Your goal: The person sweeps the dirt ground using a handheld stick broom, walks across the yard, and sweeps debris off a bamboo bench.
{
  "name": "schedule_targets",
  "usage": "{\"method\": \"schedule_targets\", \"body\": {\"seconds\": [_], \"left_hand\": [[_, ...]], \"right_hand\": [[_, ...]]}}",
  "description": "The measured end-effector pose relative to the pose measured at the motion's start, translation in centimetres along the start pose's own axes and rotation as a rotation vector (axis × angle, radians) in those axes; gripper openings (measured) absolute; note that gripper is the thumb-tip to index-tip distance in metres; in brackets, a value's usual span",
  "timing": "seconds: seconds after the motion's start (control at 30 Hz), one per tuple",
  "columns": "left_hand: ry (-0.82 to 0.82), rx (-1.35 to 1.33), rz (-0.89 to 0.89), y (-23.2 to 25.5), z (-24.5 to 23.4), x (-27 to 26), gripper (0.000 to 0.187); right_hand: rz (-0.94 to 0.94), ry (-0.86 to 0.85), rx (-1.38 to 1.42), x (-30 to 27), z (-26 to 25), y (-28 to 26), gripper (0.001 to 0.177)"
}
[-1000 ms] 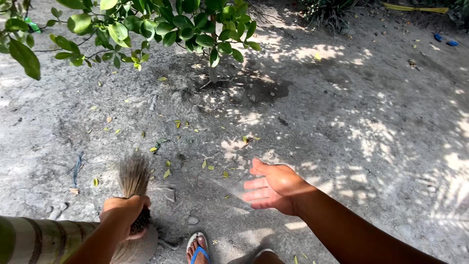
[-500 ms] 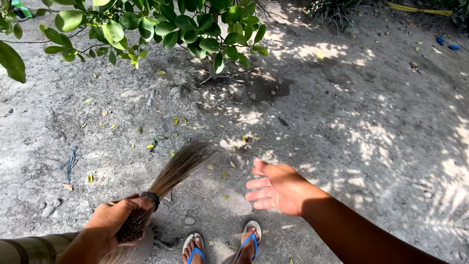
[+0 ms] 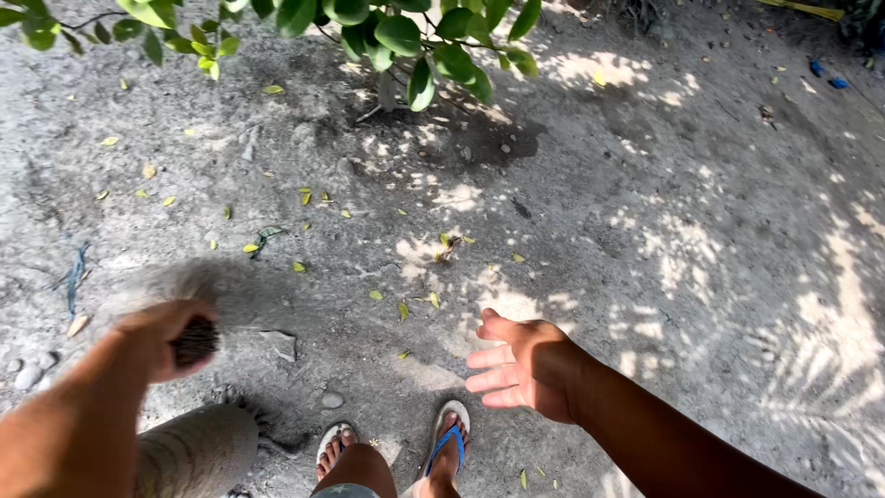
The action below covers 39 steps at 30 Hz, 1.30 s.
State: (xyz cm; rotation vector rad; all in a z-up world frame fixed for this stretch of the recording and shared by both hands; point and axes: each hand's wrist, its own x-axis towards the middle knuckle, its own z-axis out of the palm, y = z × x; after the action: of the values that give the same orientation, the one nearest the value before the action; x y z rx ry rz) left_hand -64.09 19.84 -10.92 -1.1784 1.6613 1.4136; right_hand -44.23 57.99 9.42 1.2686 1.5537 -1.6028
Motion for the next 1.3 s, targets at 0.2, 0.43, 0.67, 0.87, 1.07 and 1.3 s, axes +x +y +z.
{"method": "schedule_targets", "body": {"seconds": [0.2, 0.43, 0.67, 0.87, 1.07, 1.3], "left_hand": [[-0.068, -0.013, 0.264, 1.1, -4.7, -8.2, 0.029], [0.037, 0.219, 0.214, 8.4, 1.9, 0.4, 0.040], [-0.083, 0.094, 0.302, 6.5, -3.1, -4.0, 0.042], [0.104, 0.266, 0.273, 16.0, 0.5, 8.6, 0.040], [-0.347, 0.470, 0.056, 12.5, 14.1, 4.1, 0.055], [-0.489, 0.376, 0.337, 7.4, 5.7, -10.9, 0.040]], "right_hand": [[-0.229, -0.206, -0.083, 1.0, 4.5, -8.4, 0.075], [-0.212, -0.139, -0.027, 1.3, 1.1, -5.7, 0.077], [-0.211, -0.114, 0.059, 2.0, 0.7, -6.7, 0.075], [-0.114, -0.023, 0.134, 1.9, 0.3, -3.8, 0.073], [-0.025, 0.116, 0.163, 0.0, -2.1, -1.5, 0.069], [-0.115, 0.031, 0.179, -0.2, -1.4, -3.4, 0.070]]}}
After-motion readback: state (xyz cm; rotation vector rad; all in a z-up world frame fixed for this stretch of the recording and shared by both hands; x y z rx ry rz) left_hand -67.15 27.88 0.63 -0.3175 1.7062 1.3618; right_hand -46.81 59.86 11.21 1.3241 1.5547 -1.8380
